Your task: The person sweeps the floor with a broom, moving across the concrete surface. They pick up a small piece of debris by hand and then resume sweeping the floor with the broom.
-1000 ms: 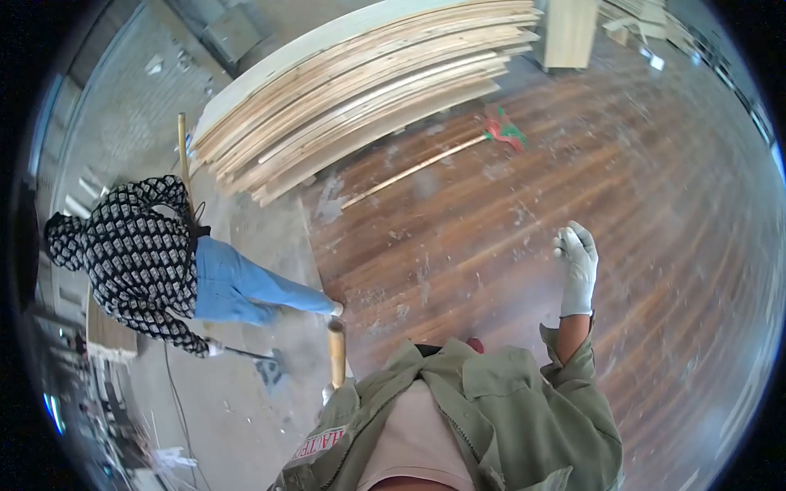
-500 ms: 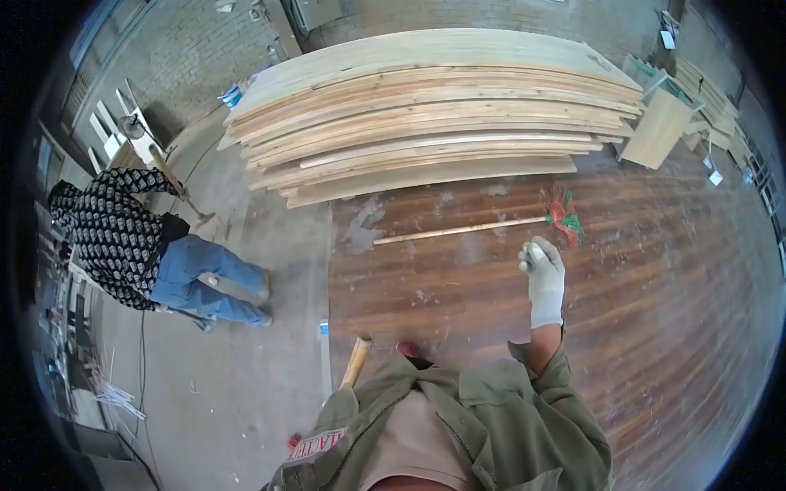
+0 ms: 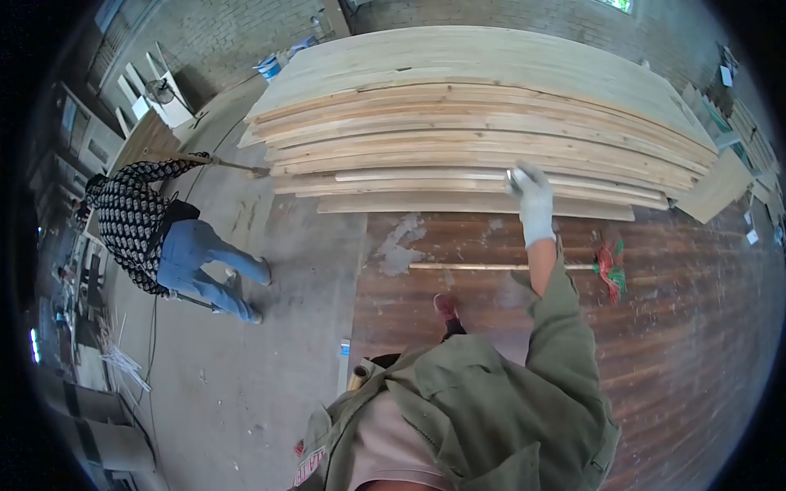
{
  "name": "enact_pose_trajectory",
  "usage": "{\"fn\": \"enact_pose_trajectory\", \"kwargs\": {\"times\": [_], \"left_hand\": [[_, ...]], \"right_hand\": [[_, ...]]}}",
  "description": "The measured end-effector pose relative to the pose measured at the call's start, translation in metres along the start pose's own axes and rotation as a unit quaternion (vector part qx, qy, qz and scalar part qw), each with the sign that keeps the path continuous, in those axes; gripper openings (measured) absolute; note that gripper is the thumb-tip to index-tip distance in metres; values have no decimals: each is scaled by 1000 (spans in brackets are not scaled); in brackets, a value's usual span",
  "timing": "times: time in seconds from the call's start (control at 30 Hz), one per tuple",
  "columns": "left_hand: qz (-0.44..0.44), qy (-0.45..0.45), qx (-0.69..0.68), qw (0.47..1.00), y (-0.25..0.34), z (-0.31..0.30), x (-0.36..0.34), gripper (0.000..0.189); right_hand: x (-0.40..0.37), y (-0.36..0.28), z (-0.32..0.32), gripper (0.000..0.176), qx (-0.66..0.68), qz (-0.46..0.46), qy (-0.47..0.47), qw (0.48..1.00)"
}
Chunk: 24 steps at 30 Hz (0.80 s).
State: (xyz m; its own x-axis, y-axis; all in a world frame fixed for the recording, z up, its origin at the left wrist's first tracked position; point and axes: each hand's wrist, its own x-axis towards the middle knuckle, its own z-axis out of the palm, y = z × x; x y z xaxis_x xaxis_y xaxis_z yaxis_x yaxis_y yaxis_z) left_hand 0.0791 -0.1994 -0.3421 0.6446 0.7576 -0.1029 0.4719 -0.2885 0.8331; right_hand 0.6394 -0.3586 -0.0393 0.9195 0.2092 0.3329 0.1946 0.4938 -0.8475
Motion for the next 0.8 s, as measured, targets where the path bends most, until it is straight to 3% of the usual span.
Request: {"fn": "enact_pose_trajectory", "kwargs": {"times": [0.27, 0.43, 0.53, 0.57, 0.63, 0.7, 0.73, 0.77, 0.8], "left_hand": [[-70, 89, 13, 993, 41, 37, 37, 40], [-88, 131, 9, 987, 62, 50, 55, 38], [-95, 153, 11, 984, 74, 57, 57, 37], [-96, 159, 14, 983, 76, 58, 57, 37], [-92, 169, 19, 981, 79, 58, 61, 37], [-87, 182, 26, 979, 79, 60, 61, 36], [-80, 191, 32, 978, 81, 63, 63, 36], [-70, 199, 42, 977, 86, 61, 67, 36], [-53, 208, 56, 975, 87, 58, 72, 35]], "right_hand": [[226, 61, 132, 19, -25, 0, -53, 998], [317, 88, 208, 24, -86, -15, -111, 990], [342, 84, 230, 34, -301, -47, -67, 950], [347, 96, 226, 34, -301, -43, -69, 950], [360, 114, 196, 45, -533, -183, 76, 823], [335, 122, 160, 41, -418, -209, 128, 875], [322, 128, 142, 38, -303, -268, 119, 907], [316, 160, 116, 33, -290, -274, 172, 901], [275, 151, 103, 38, -341, -271, 151, 887]]}}
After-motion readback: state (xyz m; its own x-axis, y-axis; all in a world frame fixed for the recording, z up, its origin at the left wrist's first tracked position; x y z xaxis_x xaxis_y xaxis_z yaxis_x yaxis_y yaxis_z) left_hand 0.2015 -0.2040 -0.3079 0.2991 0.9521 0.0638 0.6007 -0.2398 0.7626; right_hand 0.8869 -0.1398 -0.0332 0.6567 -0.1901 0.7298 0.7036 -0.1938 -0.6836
